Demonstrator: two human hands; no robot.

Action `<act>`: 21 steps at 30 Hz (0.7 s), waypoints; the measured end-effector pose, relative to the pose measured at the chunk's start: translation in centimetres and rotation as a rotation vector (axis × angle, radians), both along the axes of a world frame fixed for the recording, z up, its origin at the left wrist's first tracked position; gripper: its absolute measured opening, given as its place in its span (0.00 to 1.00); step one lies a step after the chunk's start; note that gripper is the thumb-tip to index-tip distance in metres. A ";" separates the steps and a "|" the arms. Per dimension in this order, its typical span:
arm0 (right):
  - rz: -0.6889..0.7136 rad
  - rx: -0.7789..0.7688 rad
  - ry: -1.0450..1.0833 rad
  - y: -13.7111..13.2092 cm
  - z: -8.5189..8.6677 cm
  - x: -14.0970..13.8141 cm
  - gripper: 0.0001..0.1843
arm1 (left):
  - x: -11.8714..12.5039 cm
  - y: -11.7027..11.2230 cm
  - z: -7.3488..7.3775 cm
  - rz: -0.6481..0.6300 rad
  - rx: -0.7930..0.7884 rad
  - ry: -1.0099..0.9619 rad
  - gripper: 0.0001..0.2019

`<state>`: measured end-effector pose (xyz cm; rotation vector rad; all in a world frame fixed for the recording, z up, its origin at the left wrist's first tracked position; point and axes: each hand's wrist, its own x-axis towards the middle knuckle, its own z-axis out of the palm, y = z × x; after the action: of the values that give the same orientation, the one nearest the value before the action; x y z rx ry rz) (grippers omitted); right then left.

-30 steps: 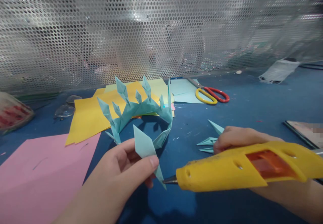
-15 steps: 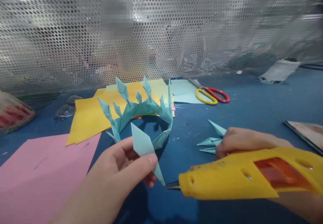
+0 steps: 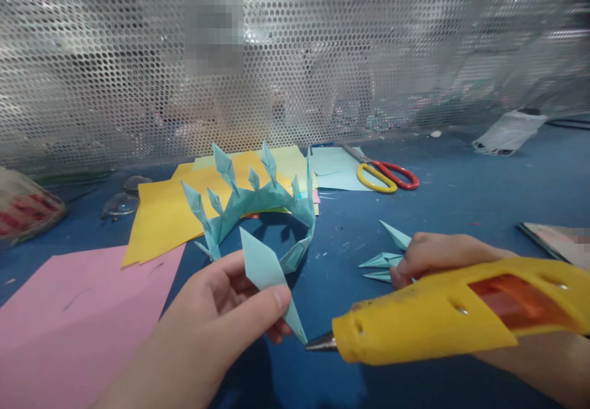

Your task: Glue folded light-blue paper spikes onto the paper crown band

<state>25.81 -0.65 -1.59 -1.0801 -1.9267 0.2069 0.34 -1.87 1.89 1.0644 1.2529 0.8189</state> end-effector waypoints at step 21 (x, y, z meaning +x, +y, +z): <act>0.010 0.067 -0.109 0.0 -0.8 -0.8 0.09 | 0.3 -0.2 0.8 -0.069 -0.030 -0.035 0.17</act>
<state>24.98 -0.69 -2.37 -1.0559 -2.0217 0.0903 0.61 -2.11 2.71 1.0588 1.1889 0.7609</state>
